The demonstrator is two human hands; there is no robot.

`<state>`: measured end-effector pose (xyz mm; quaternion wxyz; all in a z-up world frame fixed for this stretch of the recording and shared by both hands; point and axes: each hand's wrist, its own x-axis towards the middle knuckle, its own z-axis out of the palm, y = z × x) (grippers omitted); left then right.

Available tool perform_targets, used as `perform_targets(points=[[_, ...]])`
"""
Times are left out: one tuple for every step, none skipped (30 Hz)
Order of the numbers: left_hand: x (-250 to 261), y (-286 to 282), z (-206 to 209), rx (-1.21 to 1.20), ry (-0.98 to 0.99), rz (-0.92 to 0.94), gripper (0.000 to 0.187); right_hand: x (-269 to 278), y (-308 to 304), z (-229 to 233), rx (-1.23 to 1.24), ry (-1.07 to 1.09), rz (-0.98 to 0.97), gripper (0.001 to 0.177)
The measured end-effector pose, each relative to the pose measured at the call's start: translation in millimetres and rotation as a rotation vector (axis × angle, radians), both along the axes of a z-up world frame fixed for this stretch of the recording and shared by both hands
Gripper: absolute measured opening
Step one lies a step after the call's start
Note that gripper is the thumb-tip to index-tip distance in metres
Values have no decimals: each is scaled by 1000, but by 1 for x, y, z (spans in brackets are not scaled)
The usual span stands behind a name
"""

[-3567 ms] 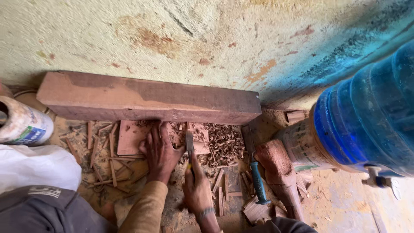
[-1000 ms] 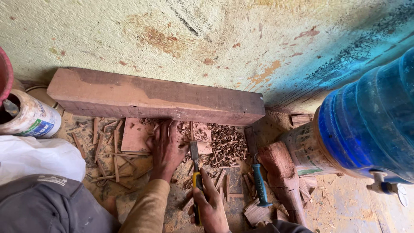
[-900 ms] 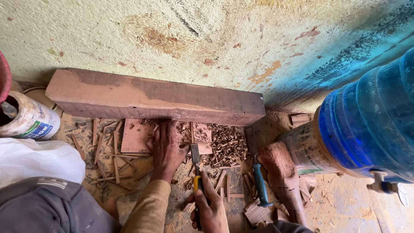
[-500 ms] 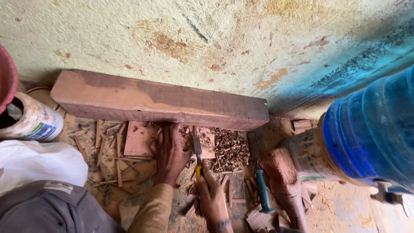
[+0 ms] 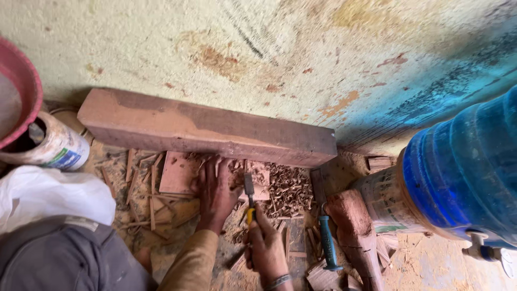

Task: The person uses a chisel and mallet to carve a rectangular wooden block. They repeatedly strike the chisel to remove wood shavings, occasionally pausing to clear debris from the work surface.

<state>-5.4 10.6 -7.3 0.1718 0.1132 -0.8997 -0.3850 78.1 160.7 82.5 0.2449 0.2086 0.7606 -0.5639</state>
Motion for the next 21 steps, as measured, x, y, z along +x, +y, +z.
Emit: perform_targets(points=[[-6, -1, 7, 5, -26, 0, 101, -11, -3, -7, 29, 116, 51, 53], [-3, -1, 13, 9, -65, 7, 104, -22, -8, -17, 56, 220, 109, 53], [0, -1, 17, 14, -103, 14, 108, -26, -11, -24, 83, 325, 166, 53], [-1, -2, 21, 14, -113, 12, 106, -31, -13, -27, 75, 295, 140, 53], [0, -2, 24, 13, -123, 10, 104, -37, -16, -28, 66, 264, 113, 53], [5, 2, 22, 22, -142, 9, 102, -36, -16, -27, 64, 224, 90, 53], [9, 3, 19, -19, -133, 6, 97, -29, -14, -24, 1, 164, 30, 53], [5, 4, 14, -62, -109, -2, 92, -27, -11, -19, -63, 118, -35, 53], [2, 3, 7, -104, -85, -11, 87, -25, -10, -13, -129, 73, -99, 53], [3, 4, -4, -88, -7, -34, 70, -21, -7, -8, -165, 78, -156, 54], [3, 5, -15, -71, 72, -56, 53, -18, -2, -2, -201, 83, -213, 55], [2, 8, -26, -53, 158, -81, 37, -17, 5, 3, -237, 96, -275, 55], [4, 11, -35, -48, 191, -72, 31, -15, 11, 9, -224, 77, -290, 55], [4, 11, -39, -48, 229, -58, 26, -15, 16, 16, -217, 61, -301, 55], [3, 11, -40, -48, 266, -45, 21, -15, 18, 21, -210, 45, -311, 54], [5, 11, -40, -81, 195, -29, 20, -13, 18, 24, -219, 51, -305, 54], [10, 12, -38, -113, 124, -12, 20, -10, 17, 26, -228, 56, -298, 54], [13, 13, -36, -143, 53, 2, 20, -7, 17, 27, -235, 62, -294, 54], [13, 13, -33, -156, 39, 10, 19, -3, 17, 27, -220, 53, -247, 55], [14, 14, -30, -166, 23, 14, 18, 3, 17, 25, -201, 41, -204, 55], [15, 16, -29, -176, 7, 18, 17, 9, 17, 22, -183, 30, -160, 55]])
